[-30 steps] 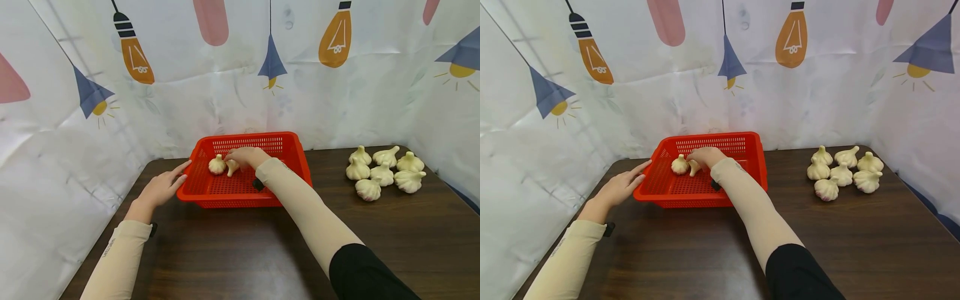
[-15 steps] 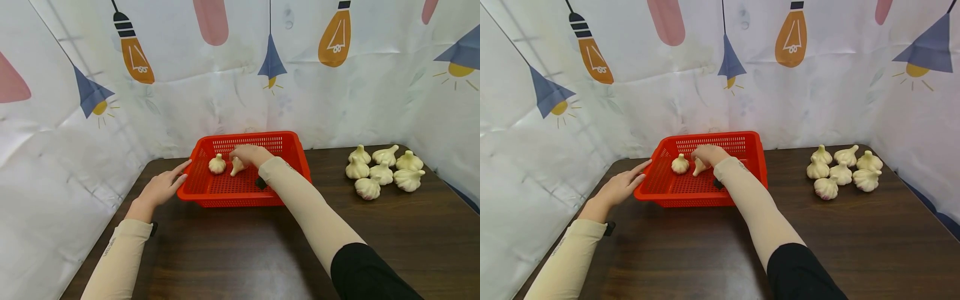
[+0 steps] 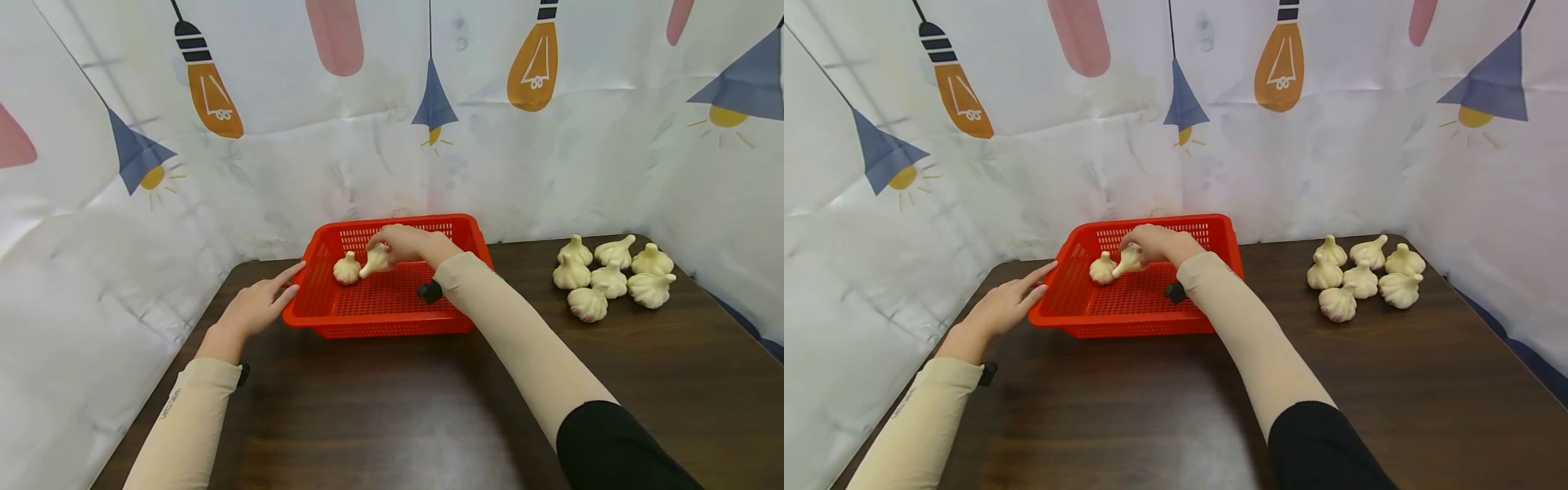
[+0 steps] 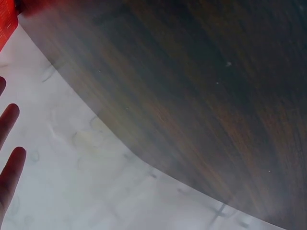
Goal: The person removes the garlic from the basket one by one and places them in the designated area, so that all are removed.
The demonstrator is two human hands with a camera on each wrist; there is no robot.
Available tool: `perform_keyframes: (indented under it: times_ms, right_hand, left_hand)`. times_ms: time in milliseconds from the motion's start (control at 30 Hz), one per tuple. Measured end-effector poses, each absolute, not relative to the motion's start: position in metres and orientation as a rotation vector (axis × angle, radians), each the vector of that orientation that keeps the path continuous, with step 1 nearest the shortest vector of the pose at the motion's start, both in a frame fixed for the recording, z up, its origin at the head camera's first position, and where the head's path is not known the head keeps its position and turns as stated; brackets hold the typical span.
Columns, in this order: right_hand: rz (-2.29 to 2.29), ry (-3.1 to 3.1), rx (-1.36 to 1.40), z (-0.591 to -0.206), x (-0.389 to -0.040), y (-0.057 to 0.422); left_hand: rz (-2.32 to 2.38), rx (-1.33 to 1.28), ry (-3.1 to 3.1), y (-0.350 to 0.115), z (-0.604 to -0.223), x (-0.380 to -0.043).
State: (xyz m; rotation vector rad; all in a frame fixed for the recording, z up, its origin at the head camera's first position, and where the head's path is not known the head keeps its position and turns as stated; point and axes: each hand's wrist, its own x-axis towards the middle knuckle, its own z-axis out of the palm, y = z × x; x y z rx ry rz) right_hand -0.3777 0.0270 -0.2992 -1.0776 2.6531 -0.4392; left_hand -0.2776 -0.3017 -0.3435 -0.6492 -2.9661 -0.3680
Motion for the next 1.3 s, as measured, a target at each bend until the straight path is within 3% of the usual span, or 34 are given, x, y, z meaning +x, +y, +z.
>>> perform_keyframes:
  times_ms: [633, 1300]
  right_hand:
    - [-0.76, 2.606, -1.139, -0.273, -0.361, 0.061]
    - [-1.194, 2.651, -1.023, -0.26, -0.298, 0.119]
  left_hand:
    - [-0.351, -0.593, -3.002, -0.307, -0.348, -0.276]
    - [-0.34, -0.638, -2.97, -0.303, -0.344, -0.279]
